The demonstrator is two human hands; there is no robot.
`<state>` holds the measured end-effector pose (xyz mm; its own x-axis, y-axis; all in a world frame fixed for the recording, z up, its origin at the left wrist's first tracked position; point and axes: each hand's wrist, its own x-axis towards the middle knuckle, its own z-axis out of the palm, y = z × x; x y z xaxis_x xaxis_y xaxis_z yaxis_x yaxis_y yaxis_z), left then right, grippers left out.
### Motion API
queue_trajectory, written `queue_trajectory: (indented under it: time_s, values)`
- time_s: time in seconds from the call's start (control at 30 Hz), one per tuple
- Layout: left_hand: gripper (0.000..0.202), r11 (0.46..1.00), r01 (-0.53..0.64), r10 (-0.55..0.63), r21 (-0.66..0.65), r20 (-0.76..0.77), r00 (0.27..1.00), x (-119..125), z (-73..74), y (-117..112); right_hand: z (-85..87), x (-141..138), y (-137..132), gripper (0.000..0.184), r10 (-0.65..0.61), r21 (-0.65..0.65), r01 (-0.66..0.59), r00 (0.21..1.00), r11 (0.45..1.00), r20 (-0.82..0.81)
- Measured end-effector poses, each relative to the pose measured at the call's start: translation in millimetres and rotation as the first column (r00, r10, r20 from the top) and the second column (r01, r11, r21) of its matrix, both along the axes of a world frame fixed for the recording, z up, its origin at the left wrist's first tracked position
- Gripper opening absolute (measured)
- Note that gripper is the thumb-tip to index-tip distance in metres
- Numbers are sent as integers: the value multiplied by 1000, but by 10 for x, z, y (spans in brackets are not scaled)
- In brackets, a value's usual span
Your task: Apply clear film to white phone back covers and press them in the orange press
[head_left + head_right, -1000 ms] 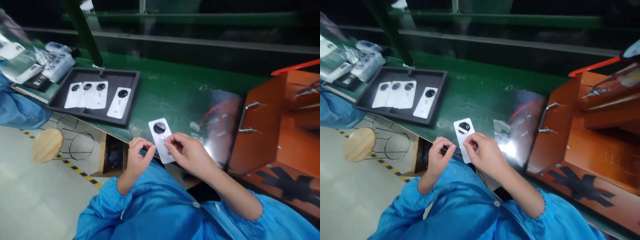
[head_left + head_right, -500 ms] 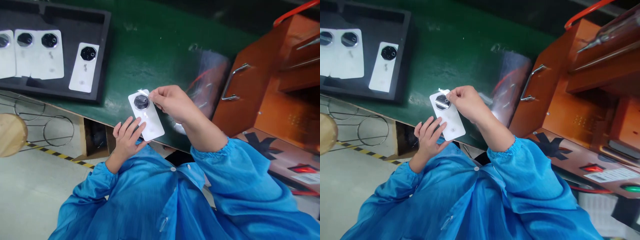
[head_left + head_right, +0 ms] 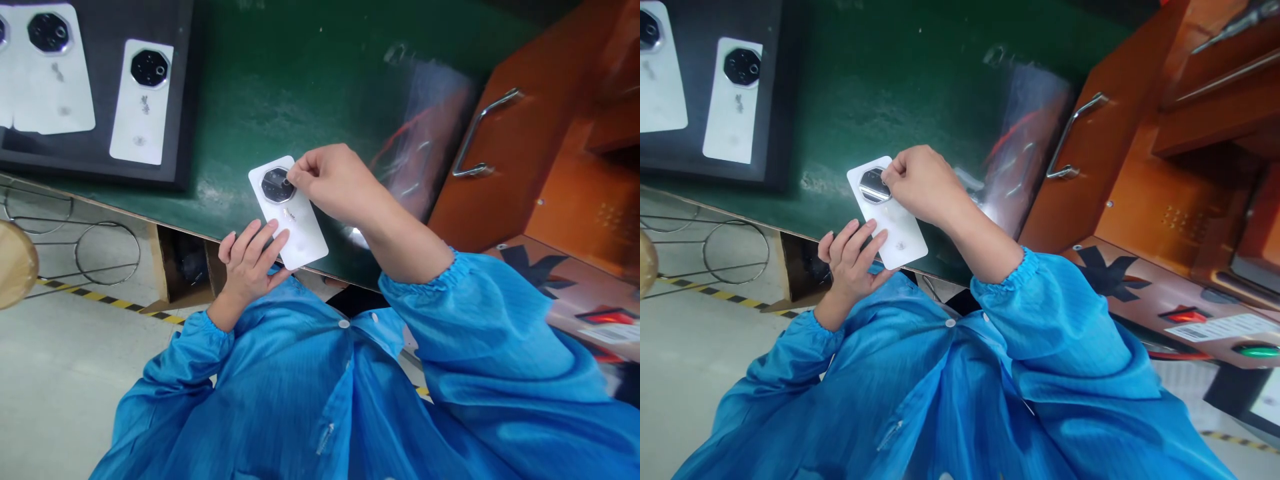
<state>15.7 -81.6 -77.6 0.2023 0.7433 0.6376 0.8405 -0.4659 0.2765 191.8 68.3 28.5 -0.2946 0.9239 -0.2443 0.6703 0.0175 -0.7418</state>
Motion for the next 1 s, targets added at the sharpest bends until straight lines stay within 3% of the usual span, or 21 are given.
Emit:
queue_trajectory:
  time_s: [0.63,0.8,1.0]
  values:
    - [67,998,0,2,-70,29,1000,-17,-68,-35,47,-19,24,22,21,38,-26,993,999,117]
    - [64,988,2,8,-155,69,998,-21,-111,-53,76,-39,12,20,11,42,-18,988,999,157]
    - [65,994,0,7,-108,63,998,-16,-84,-42,36,-40,6,19,4,67,-15,987,998,161]
